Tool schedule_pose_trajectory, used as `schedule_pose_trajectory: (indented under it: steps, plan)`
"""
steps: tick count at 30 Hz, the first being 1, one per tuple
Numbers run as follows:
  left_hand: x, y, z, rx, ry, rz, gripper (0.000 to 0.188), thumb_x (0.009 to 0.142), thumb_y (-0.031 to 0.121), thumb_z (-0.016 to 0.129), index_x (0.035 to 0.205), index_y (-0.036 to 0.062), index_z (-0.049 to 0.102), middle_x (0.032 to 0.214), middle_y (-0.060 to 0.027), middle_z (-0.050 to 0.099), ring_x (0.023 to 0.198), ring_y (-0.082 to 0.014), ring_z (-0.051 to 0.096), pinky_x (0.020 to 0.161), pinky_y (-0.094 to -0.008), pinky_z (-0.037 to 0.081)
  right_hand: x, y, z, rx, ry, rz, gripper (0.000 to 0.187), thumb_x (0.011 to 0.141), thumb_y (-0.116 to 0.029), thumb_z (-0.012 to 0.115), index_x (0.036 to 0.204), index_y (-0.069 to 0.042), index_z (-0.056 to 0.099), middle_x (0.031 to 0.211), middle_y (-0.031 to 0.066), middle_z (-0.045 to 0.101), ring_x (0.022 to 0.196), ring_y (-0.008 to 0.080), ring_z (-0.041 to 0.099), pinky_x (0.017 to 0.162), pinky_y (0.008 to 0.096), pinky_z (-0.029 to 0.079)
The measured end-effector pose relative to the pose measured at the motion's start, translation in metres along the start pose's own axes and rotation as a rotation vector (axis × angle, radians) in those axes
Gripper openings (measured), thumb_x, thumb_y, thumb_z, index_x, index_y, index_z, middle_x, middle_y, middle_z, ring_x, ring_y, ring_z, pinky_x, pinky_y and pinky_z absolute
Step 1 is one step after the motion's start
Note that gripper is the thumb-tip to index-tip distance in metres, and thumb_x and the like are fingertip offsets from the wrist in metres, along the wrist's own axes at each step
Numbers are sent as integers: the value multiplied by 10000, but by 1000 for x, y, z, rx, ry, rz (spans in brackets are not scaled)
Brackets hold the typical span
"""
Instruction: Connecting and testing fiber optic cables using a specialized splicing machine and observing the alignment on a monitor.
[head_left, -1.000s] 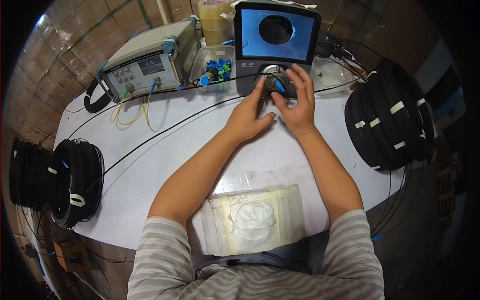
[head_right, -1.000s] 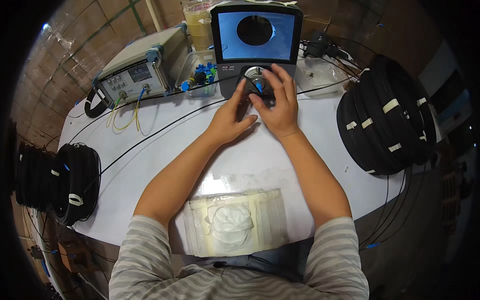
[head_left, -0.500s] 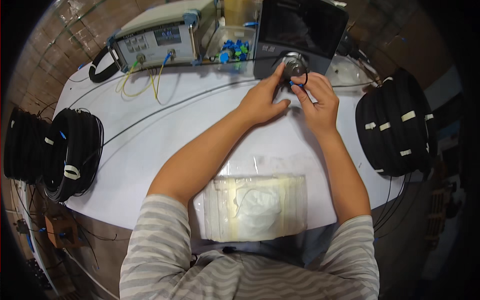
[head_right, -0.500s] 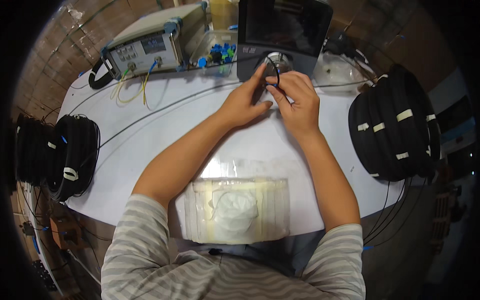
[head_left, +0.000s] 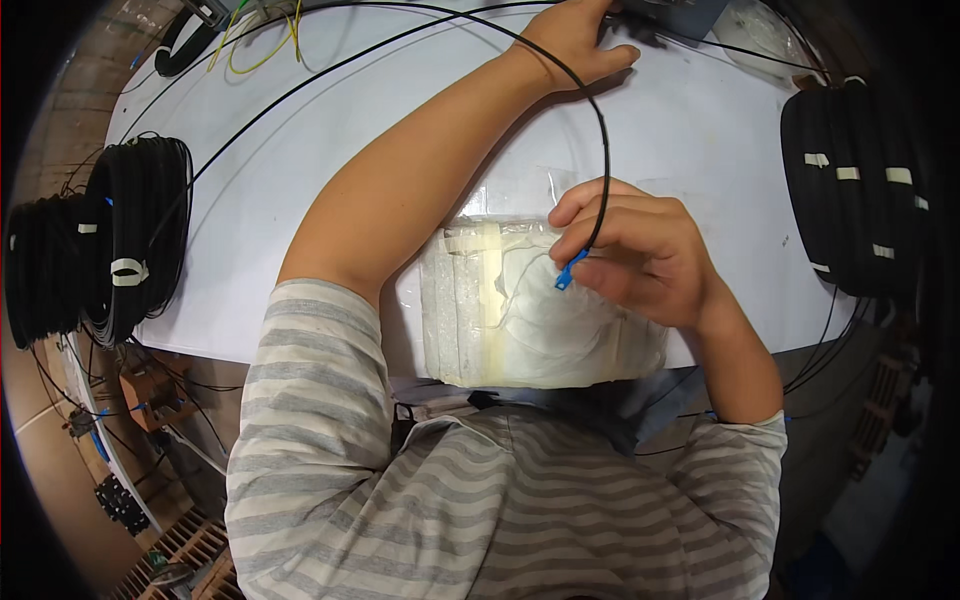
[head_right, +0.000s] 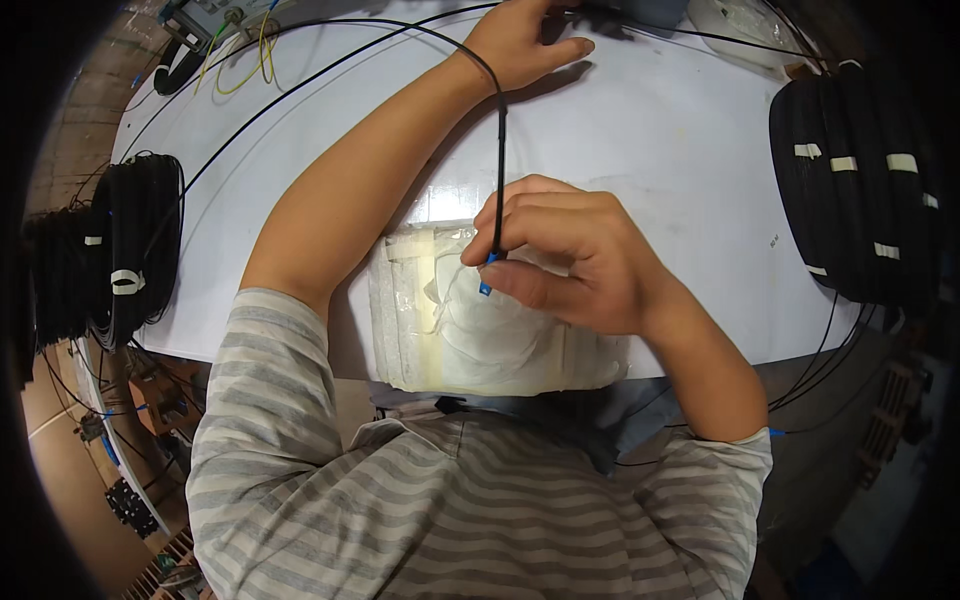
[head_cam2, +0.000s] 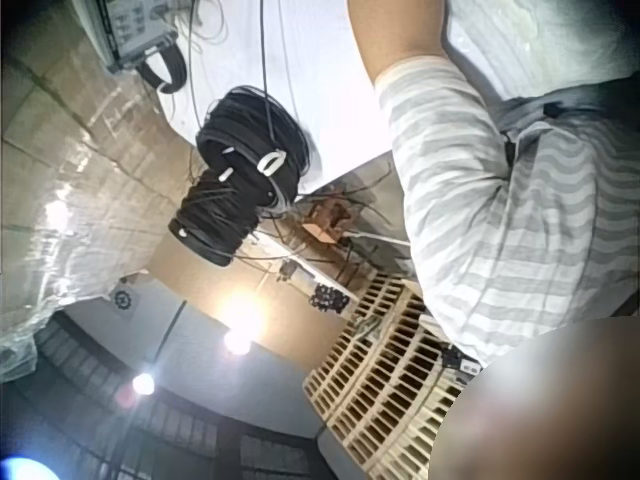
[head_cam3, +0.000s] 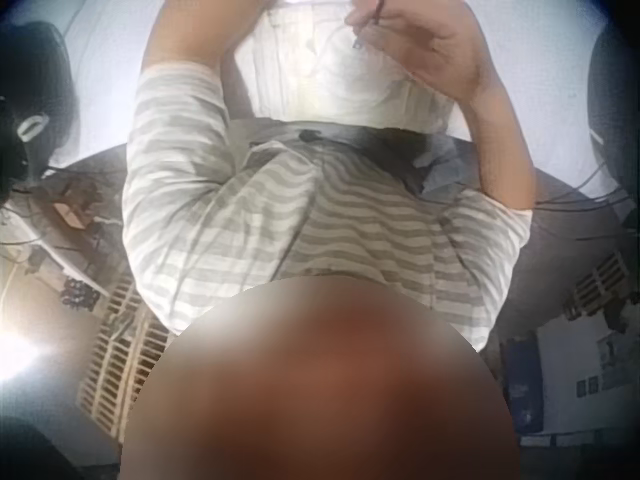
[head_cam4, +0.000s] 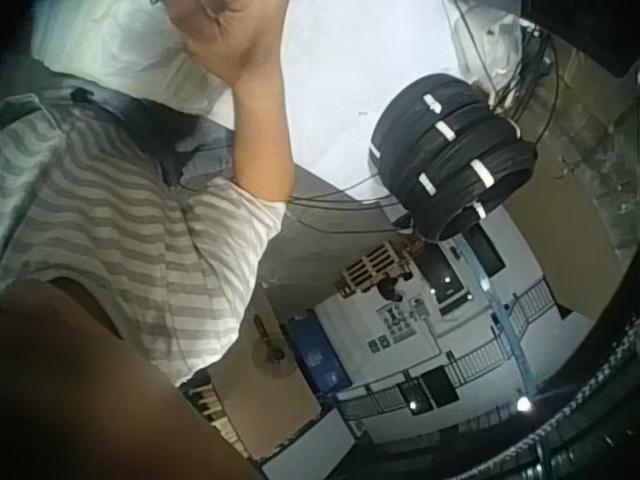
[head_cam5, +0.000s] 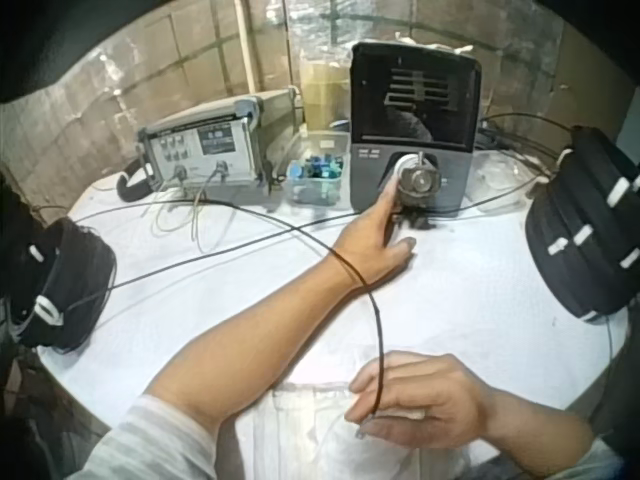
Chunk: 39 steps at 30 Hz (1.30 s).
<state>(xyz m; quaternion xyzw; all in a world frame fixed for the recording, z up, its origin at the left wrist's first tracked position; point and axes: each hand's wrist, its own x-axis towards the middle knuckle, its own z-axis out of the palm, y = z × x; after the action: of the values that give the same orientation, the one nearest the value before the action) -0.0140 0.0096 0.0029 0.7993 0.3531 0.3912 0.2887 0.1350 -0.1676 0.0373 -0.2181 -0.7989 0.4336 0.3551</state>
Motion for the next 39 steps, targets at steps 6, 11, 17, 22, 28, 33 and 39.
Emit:
schedule_pose_trajectory:
  steps: [6,11,17,22,28,33,39]
  plan:
    - [-2,-4,6,5,-4,43,1053,868,261,749,1697,103,119,1344,-323,642,1224,-475,644,1062,-452,514,-3,1,8,-136,-30,-55,95,812,0,756,900,-31,739,888,54,755,918,273,662,832,385,565]
    - [2,-14,9,-10,1,32,1056,866,260,749,1697,102,116,1331,-326,648,1224,-475,644,1064,-454,513,-1,-1,-2,-161,-18,-56,108,775,26,760,868,-23,736,888,44,759,961,290,691,838,379,587]
    - [3,-1,4,30,-4,11,1061,860,264,746,1698,104,115,1327,-326,653,1220,-471,652,1057,-450,517,-4,0,-11,-157,-77,-89,176,742,27,796,910,-26,785,881,60,769,993,310,713,879,390,597]
    - [0,-2,3,7,8,48,1049,866,269,738,1697,98,122,1331,-324,655,1209,-470,657,1055,-451,517,-6,0,-14,-74,-150,-70,142,702,-13,820,836,-18,774,841,42,762,995,316,718,913,439,582]
    - [1,-2,2,45,-15,3,1053,863,272,742,1699,106,123,1318,-321,660,1195,-462,663,1043,-451,520,-5,3,-16,-92,-146,-97,143,702,-29,820,840,-33,784,813,20,751,985,319,721,890,428,582]
    - [1,-5,6,39,-5,23,1040,862,264,743,1700,124,142,1287,-301,676,1169,-461,668,1021,-454,526,-7,3,-14,-121,-83,-82,132,699,-36,816,828,-36,785,811,30,747,977,322,722,891,429,582]
    - [14,-77,19,65,102,165,1036,861,253,745,1697,120,148,1282,-305,677,1151,-465,673,1015,-457,529,4,-1,-9,-123,-108,-135,128,683,-19,809,808,-35,783,820,30,746,972,322,719,885,428,583]
